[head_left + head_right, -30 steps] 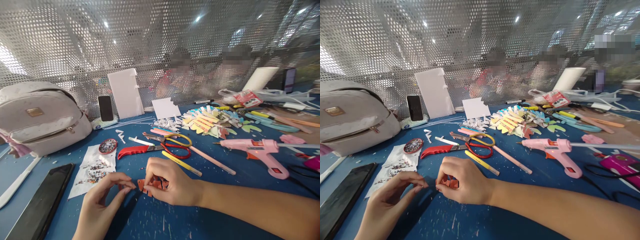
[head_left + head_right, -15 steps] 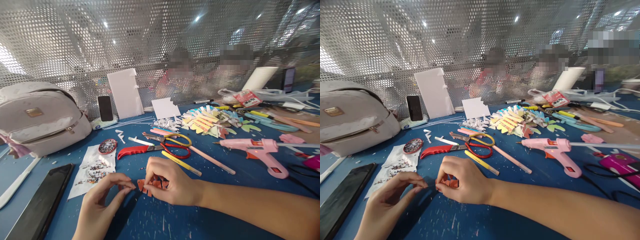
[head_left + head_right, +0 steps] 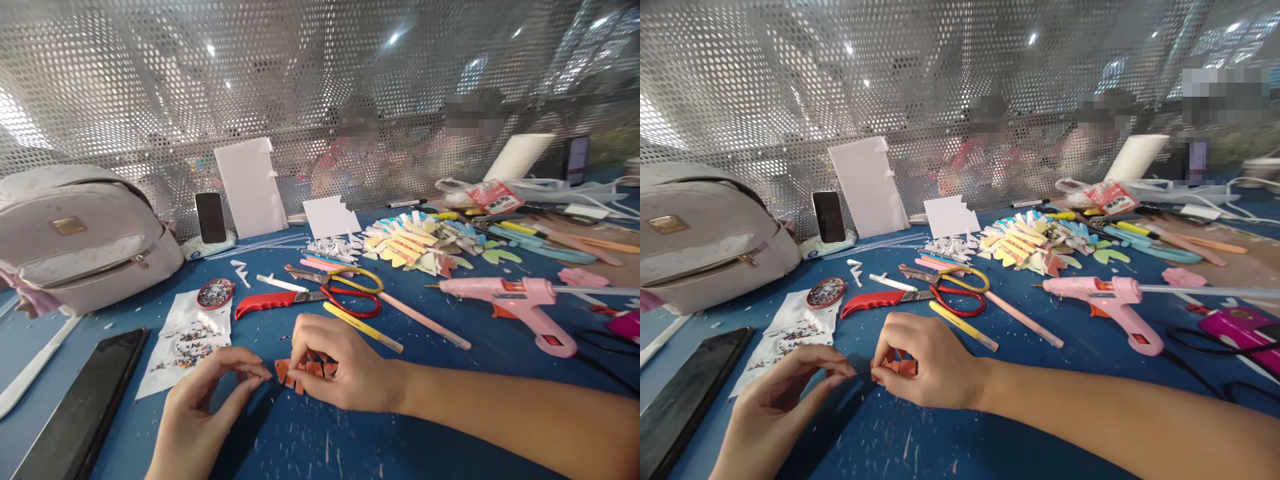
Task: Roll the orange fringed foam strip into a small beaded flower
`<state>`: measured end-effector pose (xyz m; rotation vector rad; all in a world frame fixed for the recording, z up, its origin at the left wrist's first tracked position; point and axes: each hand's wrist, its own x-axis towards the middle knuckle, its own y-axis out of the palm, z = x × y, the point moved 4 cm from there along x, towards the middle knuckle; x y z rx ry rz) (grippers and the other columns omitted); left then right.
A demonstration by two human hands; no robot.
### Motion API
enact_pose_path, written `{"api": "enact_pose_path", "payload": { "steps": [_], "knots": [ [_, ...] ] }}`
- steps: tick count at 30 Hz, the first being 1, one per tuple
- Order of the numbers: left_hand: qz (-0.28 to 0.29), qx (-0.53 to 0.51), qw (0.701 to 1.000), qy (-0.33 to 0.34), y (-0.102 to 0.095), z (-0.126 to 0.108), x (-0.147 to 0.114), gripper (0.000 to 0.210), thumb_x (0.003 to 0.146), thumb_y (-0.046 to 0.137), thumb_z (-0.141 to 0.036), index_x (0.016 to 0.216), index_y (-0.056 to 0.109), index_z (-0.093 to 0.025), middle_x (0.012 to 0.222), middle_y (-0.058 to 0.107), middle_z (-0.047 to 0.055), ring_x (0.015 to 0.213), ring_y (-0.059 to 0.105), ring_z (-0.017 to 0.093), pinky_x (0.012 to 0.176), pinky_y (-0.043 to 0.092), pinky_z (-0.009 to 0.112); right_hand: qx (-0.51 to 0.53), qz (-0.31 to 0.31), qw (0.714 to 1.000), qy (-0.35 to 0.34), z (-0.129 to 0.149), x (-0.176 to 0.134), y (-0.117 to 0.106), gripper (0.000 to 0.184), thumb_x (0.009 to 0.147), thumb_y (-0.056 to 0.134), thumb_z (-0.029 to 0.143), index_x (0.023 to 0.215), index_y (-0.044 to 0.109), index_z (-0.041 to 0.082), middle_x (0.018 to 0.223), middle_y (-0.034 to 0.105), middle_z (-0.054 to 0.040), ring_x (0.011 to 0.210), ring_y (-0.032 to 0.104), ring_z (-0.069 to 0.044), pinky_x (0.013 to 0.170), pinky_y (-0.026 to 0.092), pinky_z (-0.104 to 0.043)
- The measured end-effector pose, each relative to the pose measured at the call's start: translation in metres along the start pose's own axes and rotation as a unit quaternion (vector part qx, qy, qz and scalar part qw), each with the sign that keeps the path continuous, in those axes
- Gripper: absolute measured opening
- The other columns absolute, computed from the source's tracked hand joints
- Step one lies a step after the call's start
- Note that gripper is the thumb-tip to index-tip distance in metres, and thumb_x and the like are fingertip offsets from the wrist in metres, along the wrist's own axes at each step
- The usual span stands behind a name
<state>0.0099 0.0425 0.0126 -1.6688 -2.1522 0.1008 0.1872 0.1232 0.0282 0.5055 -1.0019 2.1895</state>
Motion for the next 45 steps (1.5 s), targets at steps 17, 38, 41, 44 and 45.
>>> {"api": "enact_pose_path", "payload": {
  "steps": [17, 38, 41, 44, 45],
  "knots": [
    [-0.001, 0.004, 1.0, -0.005, 0.001, -0.001, -0.001, 0.008, 0.08, 0.067, -0.02, 0.082, 0.071, -0.026, 0.078, 0.075, -0.003, 0.077, 0.07, 0.014, 0.075, 0.057, 0.02, -0.001, -0.002, 1.0, 0.005, 0.0, -0.001, 0.0, 0.007, 0.084, 0.062, 0.015, 0.078, 0.058, 0.018, 0.074, 0.055, 0.0008, 0.066, 0.051, -0.011, 0.06, 0.039, -0.024],
    [0.05, 0.072, 0.991, 0.097, 0.002, -0.005, 0.002, 0.014, 0.085, 0.063, -0.013, 0.087, 0.07, -0.024, 0.08, 0.075, -0.001, 0.077, 0.071, 0.016, 0.071, 0.058, 0.023, -0.011, 0.024, 1.0, 0.014, -0.002, -0.001, 0.002, 0.005, 0.084, 0.061, 0.017, 0.081, 0.058, 0.02, 0.076, 0.057, -0.0004, 0.069, 0.052, -0.013, 0.061, 0.041, -0.026],
    [0.069, 0.097, 0.985, 0.127, 0.004, -0.006, 0.002, 0.017, 0.086, 0.061, -0.01, 0.088, 0.068, -0.025, 0.082, 0.074, -0.001, 0.077, 0.071, 0.015, 0.072, 0.056, 0.022, -0.012, 0.023, 1.0, 0.009, -0.001, -0.001, 0.002, 0.006, 0.083, 0.061, 0.016, 0.08, 0.058, 0.02, 0.075, 0.056, -0.0003, 0.068, 0.052, -0.014, 0.059, 0.041, -0.026],
    [0.09, 0.103, 0.978, 0.156, 0.007, -0.01, 0.002, 0.018, 0.086, 0.06, -0.008, 0.088, 0.067, -0.025, 0.083, 0.074, -0.001, 0.078, 0.071, 0.015, 0.072, 0.055, 0.023, -0.021, 0.022, 1.0, 0.005, 0.0, -0.001, 0.002, 0.007, 0.083, 0.062, 0.015, 0.08, 0.058, 0.019, 0.075, 0.055, 0.0001, 0.068, 0.052, -0.013, 0.059, 0.04, -0.025],
    [0.092, 0.101, 0.978, 0.158, 0.007, -0.011, 0.002, 0.019, 0.087, 0.06, -0.008, 0.087, 0.068, -0.025, 0.083, 0.074, -0.001, 0.078, 0.071, 0.015, 0.072, 0.055, 0.023, -0.024, 0.022, 0.999, 0.004, -0.001, -0.001, 0.003, 0.007, 0.083, 0.063, 0.015, 0.08, 0.058, 0.019, 0.075, 0.055, 0.0002, 0.068, 0.052, -0.013, 0.059, 0.04, -0.025]
  ]
}}
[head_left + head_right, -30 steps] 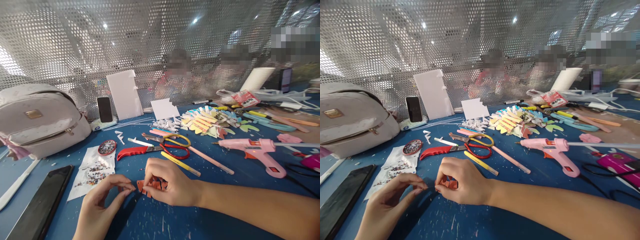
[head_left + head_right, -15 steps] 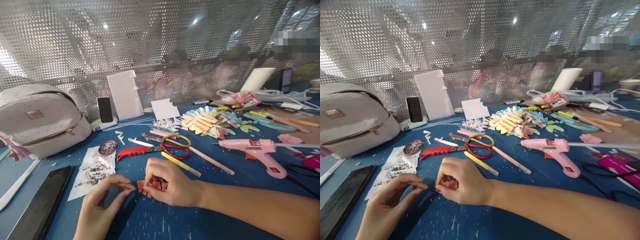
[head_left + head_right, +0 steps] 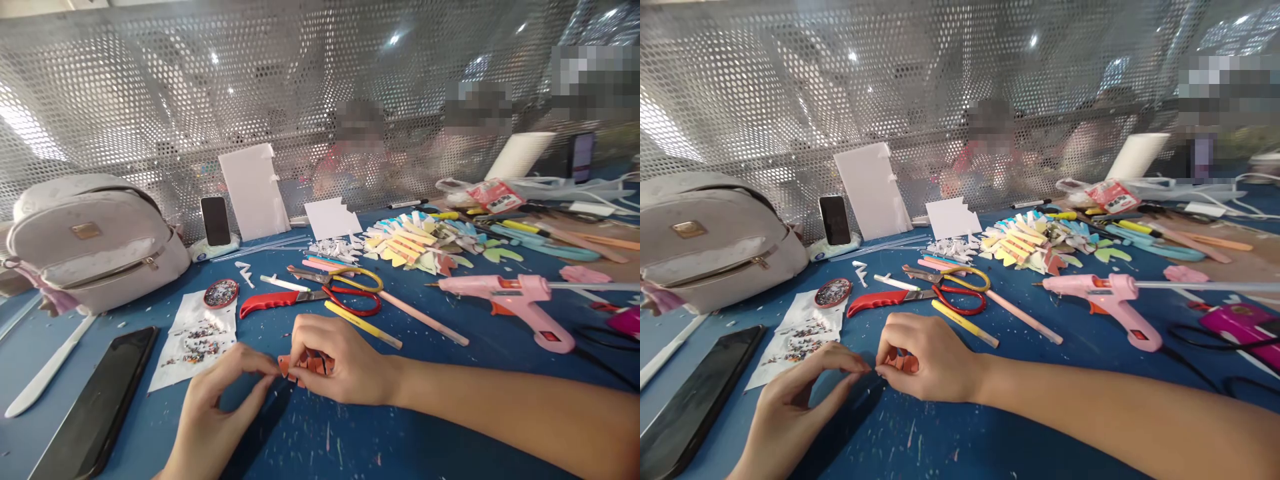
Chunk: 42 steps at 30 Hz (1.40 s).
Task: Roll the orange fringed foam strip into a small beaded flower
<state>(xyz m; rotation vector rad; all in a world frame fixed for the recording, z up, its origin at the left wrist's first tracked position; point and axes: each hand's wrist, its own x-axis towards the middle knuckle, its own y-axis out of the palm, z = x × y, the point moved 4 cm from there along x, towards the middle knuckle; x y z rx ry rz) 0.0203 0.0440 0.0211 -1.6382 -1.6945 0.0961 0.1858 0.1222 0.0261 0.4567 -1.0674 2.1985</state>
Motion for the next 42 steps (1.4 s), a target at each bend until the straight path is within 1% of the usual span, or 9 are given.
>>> {"api": "enact_pose_path", "payload": {
  "steps": [10, 14, 18, 25, 27, 30, 34, 37, 42],
  "knots": [
    [-0.03, -0.033, 0.999, -0.029, 0.001, -0.001, 0.009, 0.014, 0.083, 0.069, -0.011, 0.079, 0.074, -0.023, 0.073, 0.075, -0.002, 0.067, 0.068, 0.015, 0.067, 0.053, 0.024, 0.0, 0.004, 1.0, 0.008, -0.001, 0.001, 0.002, 0.007, 0.084, 0.064, 0.015, 0.08, 0.058, 0.018, 0.077, 0.056, 0.0007, 0.069, 0.051, -0.012, 0.061, 0.04, -0.023],
    [-0.034, -0.032, 0.999, -0.005, -0.003, -0.004, 0.018, 0.015, 0.085, 0.067, -0.013, 0.08, 0.077, -0.023, 0.079, 0.074, 0.002, 0.075, 0.069, 0.018, 0.069, 0.053, 0.027, 0.033, 0.004, 0.998, 0.044, -0.004, 0.002, 0.001, 0.008, 0.086, 0.067, 0.023, 0.086, 0.061, 0.017, 0.081, 0.058, 0.0004, 0.068, 0.052, -0.011, 0.058, 0.041, -0.021],
    [-0.048, 0.006, 0.999, 0.024, -0.008, -0.009, 0.029, 0.018, 0.087, 0.065, -0.014, 0.088, 0.079, -0.025, 0.086, 0.069, 0.005, 0.079, 0.066, 0.02, 0.065, 0.052, 0.028, 0.084, -0.014, 0.993, 0.087, -0.008, 0.004, -0.003, 0.017, 0.089, 0.067, 0.032, 0.099, 0.064, 0.018, 0.091, 0.063, -0.0025, 0.073, 0.057, -0.012, 0.055, 0.042, -0.02],
    [-0.079, 0.031, 0.993, 0.085, -0.007, -0.021, 0.031, 0.017, 0.086, 0.065, -0.013, 0.087, 0.078, -0.023, 0.082, 0.067, 0.004, 0.072, 0.064, 0.018, 0.062, 0.051, 0.027, 0.109, -0.07, 0.987, 0.094, -0.011, 0.006, -0.008, 0.016, 0.093, 0.06, 0.029, 0.085, 0.067, 0.018, 0.082, 0.065, -0.0014, 0.075, 0.059, -0.014, 0.063, 0.043, -0.023],
    [-0.066, 0.017, 0.994, 0.088, -0.006, -0.023, 0.03, 0.018, 0.087, 0.063, -0.011, 0.087, 0.077, -0.023, 0.087, 0.071, 0.005, 0.079, 0.068, 0.019, 0.069, 0.054, 0.029, 0.104, -0.077, 0.986, 0.101, -0.012, 0.006, -0.008, 0.015, 0.093, 0.061, 0.029, 0.084, 0.067, 0.017, 0.082, 0.066, -0.0012, 0.076, 0.059, -0.014, 0.064, 0.043, -0.023],
    [-0.015, -0.015, 0.996, 0.082, -0.003, -0.024, 0.026, 0.02, 0.09, 0.059, -0.009, 0.088, 0.074, -0.022, 0.095, 0.076, 0.006, 0.089, 0.071, 0.02, 0.081, 0.055, 0.031, 0.106, -0.088, 0.984, 0.113, -0.014, 0.007, -0.009, 0.016, 0.093, 0.061, 0.029, 0.084, 0.067, 0.017, 0.084, 0.067, -0.0019, 0.077, 0.06, -0.014, 0.064, 0.042, -0.023],
    [0.043, -0.054, 0.994, 0.083, 0.001, -0.024, 0.017, 0.022, 0.091, 0.054, -0.005, 0.092, 0.07, -0.02, 0.097, 0.078, 0.008, 0.089, 0.073, 0.02, 0.079, 0.056, 0.03, 0.102, -0.104, 0.979, 0.143, -0.017, 0.007, -0.01, 0.014, 0.091, 0.062, 0.028, 0.085, 0.066, 0.017, 0.087, 0.068, -0.0024, 0.079, 0.061, -0.016, 0.065, 0.042, -0.023],
    [0.044, -0.054, 0.993, 0.1, 0.0, -0.024, 0.013, 0.023, 0.09, 0.053, -0.003, 0.093, 0.069, -0.02, 0.091, 0.078, 0.007, 0.084, 0.073, 0.018, 0.076, 0.056, 0.027, 0.097, -0.108, 0.977, 0.157, -0.019, 0.007, -0.011, 0.012, 0.092, 0.061, 0.027, 0.087, 0.066, 0.017, 0.088, 0.069, -0.002, 0.081, 0.062, -0.016, 0.068, 0.042, -0.025],
    [-0.001, 0.004, 0.997, 0.083, -0.012, -0.017, 0.019, 0.018, 0.092, 0.053, -0.009, 0.087, 0.066, -0.02, 0.077, 0.074, 0.003, 0.074, 0.071, 0.017, 0.07, 0.055, 0.026, 0.094, -0.11, 0.975, 0.167, -0.021, 0.006, -0.012, 0.017, 0.095, 0.057, 0.033, 0.089, 0.063, 0.018, 0.089, 0.067, -0.0021, 0.082, 0.061, -0.016, 0.07, 0.042, -0.026]
  ]
}}
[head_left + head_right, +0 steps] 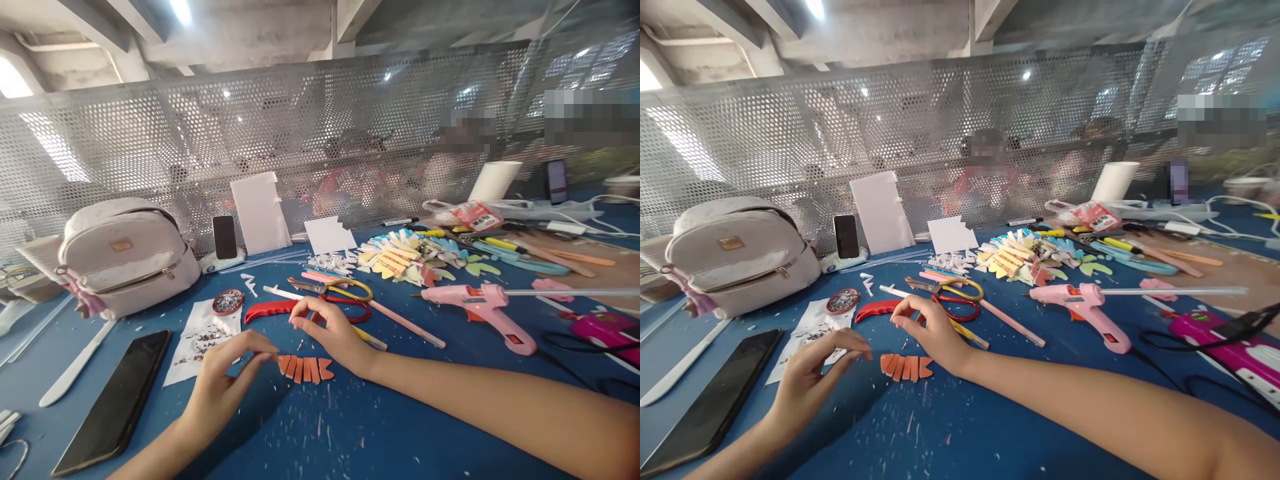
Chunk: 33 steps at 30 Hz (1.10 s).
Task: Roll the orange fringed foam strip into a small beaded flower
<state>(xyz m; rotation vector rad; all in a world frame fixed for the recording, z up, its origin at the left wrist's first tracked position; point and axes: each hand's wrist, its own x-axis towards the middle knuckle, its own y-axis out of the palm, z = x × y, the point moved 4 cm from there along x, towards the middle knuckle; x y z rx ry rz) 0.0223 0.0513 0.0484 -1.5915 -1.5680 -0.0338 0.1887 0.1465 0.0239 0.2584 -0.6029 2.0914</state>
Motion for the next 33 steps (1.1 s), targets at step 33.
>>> {"api": "enact_pose_path", "payload": {
  "steps": [33],
  "knots": [
    [0.161, 0.221, 0.942, -0.195, -0.085, 0.12, 0.011, 0.016, 0.078, 0.062, -0.031, 0.077, 0.076, -0.023, 0.082, 0.078, 0.002, 0.069, 0.068, 0.02, 0.064, 0.047, 0.027, 0.023, 0.007, 0.999, 0.032, -0.002, -0.001, 0.002, 0.015, 0.096, 0.054, 0.033, 0.088, 0.057, 0.021, 0.082, 0.057, 0.0002, 0.076, 0.056, -0.015, 0.065, 0.041, -0.025]
  ]
}}
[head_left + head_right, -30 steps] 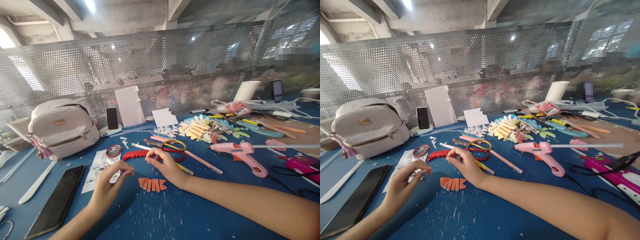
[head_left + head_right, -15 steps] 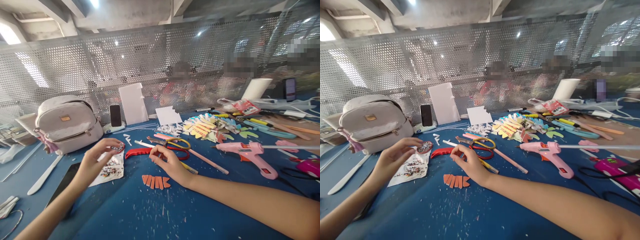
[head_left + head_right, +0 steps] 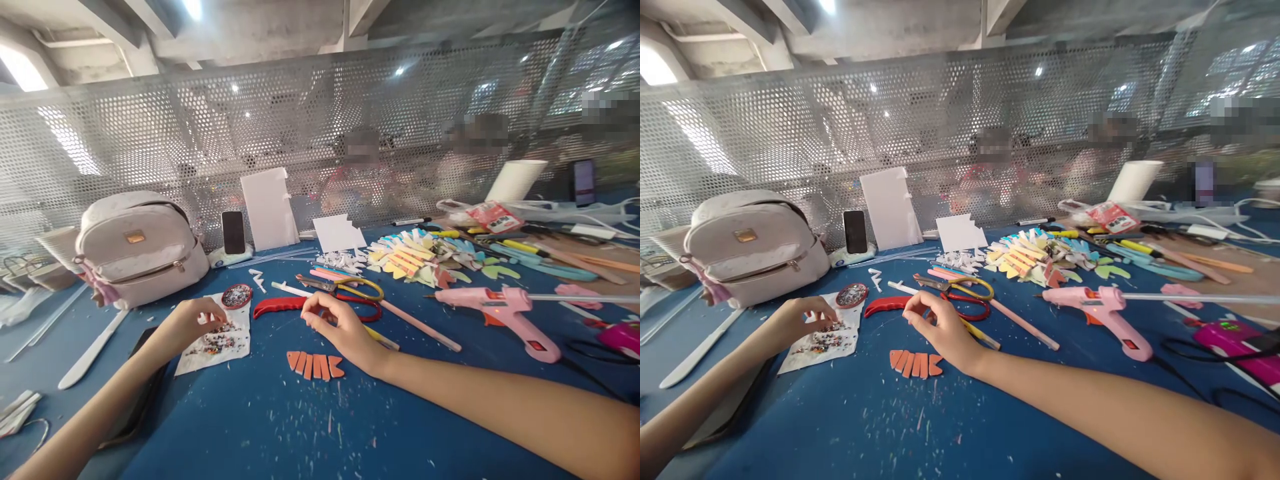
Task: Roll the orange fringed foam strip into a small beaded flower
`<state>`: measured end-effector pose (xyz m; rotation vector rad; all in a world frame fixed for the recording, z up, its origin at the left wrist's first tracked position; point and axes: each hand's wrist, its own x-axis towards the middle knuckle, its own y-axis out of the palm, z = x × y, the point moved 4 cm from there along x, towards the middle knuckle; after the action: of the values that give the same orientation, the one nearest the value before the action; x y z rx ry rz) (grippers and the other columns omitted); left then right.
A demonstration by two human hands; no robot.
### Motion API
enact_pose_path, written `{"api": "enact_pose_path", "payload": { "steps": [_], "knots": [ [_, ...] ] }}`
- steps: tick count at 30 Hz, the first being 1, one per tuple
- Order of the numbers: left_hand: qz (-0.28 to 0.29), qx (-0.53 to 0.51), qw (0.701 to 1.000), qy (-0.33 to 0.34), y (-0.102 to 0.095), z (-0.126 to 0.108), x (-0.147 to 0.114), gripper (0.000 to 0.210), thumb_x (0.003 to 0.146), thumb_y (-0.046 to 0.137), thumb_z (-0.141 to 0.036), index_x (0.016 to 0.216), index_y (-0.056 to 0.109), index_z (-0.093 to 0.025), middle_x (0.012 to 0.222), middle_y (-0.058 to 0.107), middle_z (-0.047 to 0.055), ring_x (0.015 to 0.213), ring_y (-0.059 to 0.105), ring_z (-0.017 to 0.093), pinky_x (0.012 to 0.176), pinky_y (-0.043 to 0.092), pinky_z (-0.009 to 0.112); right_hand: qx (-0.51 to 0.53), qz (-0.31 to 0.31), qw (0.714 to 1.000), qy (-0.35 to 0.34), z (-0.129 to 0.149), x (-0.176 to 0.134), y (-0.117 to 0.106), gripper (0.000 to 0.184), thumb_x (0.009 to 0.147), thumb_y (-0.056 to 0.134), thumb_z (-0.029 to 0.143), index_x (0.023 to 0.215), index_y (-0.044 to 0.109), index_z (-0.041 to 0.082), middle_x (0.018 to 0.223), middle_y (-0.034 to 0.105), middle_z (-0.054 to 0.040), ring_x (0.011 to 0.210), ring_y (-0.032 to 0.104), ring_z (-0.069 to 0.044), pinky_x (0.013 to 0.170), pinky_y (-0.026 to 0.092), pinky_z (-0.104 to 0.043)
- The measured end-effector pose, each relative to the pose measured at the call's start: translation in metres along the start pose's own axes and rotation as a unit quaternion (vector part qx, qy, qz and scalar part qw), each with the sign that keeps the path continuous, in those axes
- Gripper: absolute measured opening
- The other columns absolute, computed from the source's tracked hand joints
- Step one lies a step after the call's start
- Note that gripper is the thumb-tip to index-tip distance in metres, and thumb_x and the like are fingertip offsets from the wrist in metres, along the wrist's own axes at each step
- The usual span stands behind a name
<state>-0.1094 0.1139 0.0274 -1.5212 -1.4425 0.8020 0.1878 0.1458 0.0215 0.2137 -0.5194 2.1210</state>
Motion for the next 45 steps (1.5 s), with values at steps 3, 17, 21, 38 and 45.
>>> {"api": "enact_pose_path", "payload": {
  "steps": [3, 17, 21, 38, 45],
  "knots": [
    [0.018, 0.001, 1.0, 0.01, 0.0055, -0.0014, -0.001, 0.017, 0.081, 0.061, -0.032, 0.081, 0.076, -0.024, 0.086, 0.078, 0.003, 0.073, 0.069, 0.02, 0.066, 0.048, 0.027, -0.006, 0.002, 1.0, 0.001, -0.0015, -0.0002, -0.0003, 0.013, 0.096, 0.054, 0.033, 0.09, 0.057, 0.022, 0.084, 0.057, 0.0008, 0.077, 0.056, -0.014, 0.066, 0.041, -0.025],
    [0.016, 0.037, 0.999, 0.003, 0.0073, 0.0048, -0.0002, 0.018, 0.083, 0.055, -0.03, 0.083, 0.072, -0.023, 0.088, 0.076, 0.004, 0.074, 0.068, 0.022, 0.068, 0.048, 0.03, 0.001, 0.004, 1.0, -0.007, -0.0024, 0.0002, 0.0002, 0.016, 0.095, 0.055, 0.034, 0.088, 0.058, 0.021, 0.083, 0.058, -0.0003, 0.077, 0.056, -0.015, 0.065, 0.041, -0.025],
    [0.017, 0.042, 0.999, 0.003, 0.0055, 0.0057, 0.0, 0.018, 0.081, 0.056, -0.03, 0.085, 0.073, -0.024, 0.092, 0.076, 0.004, 0.074, 0.068, 0.022, 0.068, 0.048, 0.03, 0.001, 0.008, 1.0, -0.004, -0.0031, 0.0001, 0.0004, 0.016, 0.096, 0.054, 0.035, 0.089, 0.058, 0.021, 0.084, 0.058, -0.0007, 0.078, 0.057, -0.015, 0.065, 0.042, -0.025],
    [0.027, 0.047, 0.999, 0.0, 0.0083, -0.0005, -0.0018, 0.016, 0.082, 0.06, -0.033, 0.08, 0.073, -0.025, 0.087, 0.077, 0.004, 0.077, 0.069, 0.022, 0.069, 0.049, 0.029, -0.001, 0.007, 1.0, -0.009, -0.0021, 0.0002, 0.0004, 0.015, 0.096, 0.055, 0.034, 0.088, 0.058, 0.021, 0.084, 0.059, -0.0006, 0.077, 0.057, -0.015, 0.064, 0.043, -0.024],
    [0.026, 0.043, 0.999, 0.007, 0.0094, -0.0023, -0.0017, 0.017, 0.083, 0.059, -0.032, 0.079, 0.073, -0.024, 0.085, 0.077, 0.004, 0.074, 0.069, 0.022, 0.069, 0.049, 0.03, -0.007, 0.009, 1.0, -0.011, -0.0018, 0.0003, 0.0005, 0.015, 0.095, 0.055, 0.034, 0.089, 0.058, 0.021, 0.084, 0.06, -0.001, 0.077, 0.058, -0.015, 0.064, 0.043, -0.025]
  ]
}}
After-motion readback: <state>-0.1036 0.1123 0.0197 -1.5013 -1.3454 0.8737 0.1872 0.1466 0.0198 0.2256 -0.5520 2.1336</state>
